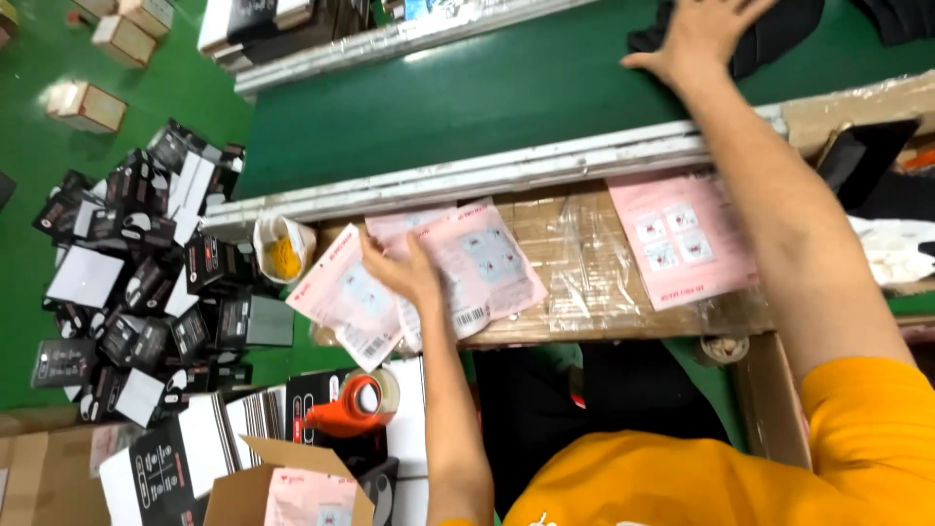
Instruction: The person folds black face masks, places each folded mask into a pink printed packaging sleeve, and seals the sleeves with a tape dispenser. The person then stacks the packaged masks and packs them into cardboard boxes.
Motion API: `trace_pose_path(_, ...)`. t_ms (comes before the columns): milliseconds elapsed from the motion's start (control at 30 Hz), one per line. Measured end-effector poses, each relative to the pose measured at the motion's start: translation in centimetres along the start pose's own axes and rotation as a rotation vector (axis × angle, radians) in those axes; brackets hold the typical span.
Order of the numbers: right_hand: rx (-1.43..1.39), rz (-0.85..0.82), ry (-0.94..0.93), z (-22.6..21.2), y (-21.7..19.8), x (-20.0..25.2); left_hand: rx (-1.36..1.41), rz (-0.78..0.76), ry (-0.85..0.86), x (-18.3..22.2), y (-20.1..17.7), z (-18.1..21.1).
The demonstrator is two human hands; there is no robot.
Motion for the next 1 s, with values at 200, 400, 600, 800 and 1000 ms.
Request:
trace_pose_path(200,-0.336,-0.145,-0.318,1.7,1.9,1.8,0.383,-0.237,0.099,3.2,-0.1,9.3)
trace_pose_path(400,-1.234,-0.519,-0.448,-8.6,-14.6,12.8,0.248,-0.357,0.667,5.3,-0.4,23.9)
trace_pose_path(600,-1.659,-0.645,-0.503,-8.9,-16.6,22.7,0.787,-1.168,0.331,14.6,4.9,17.3)
trace_pose_path(800,-0.955,-0.613,-0.468,-8.1,-6.1,29.9,0.473,-0.955,0.461,19.7,5.1,11.1)
trace_pose_path(1000,-1.116,-0.591,-0.178,-6.8,-4.1,31.1,0.408,-0.835,0.477,20.8,5.7,10.2)
Point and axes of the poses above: each hand's wrist, its own x-axis away from the middle knuckle, its own y-axis out of the palm, z = x × y, the point moved 9 cm from there along -x, towards the middle knuckle, and after that the axes turned 11 degrees about -x, right-handed, at the moved point
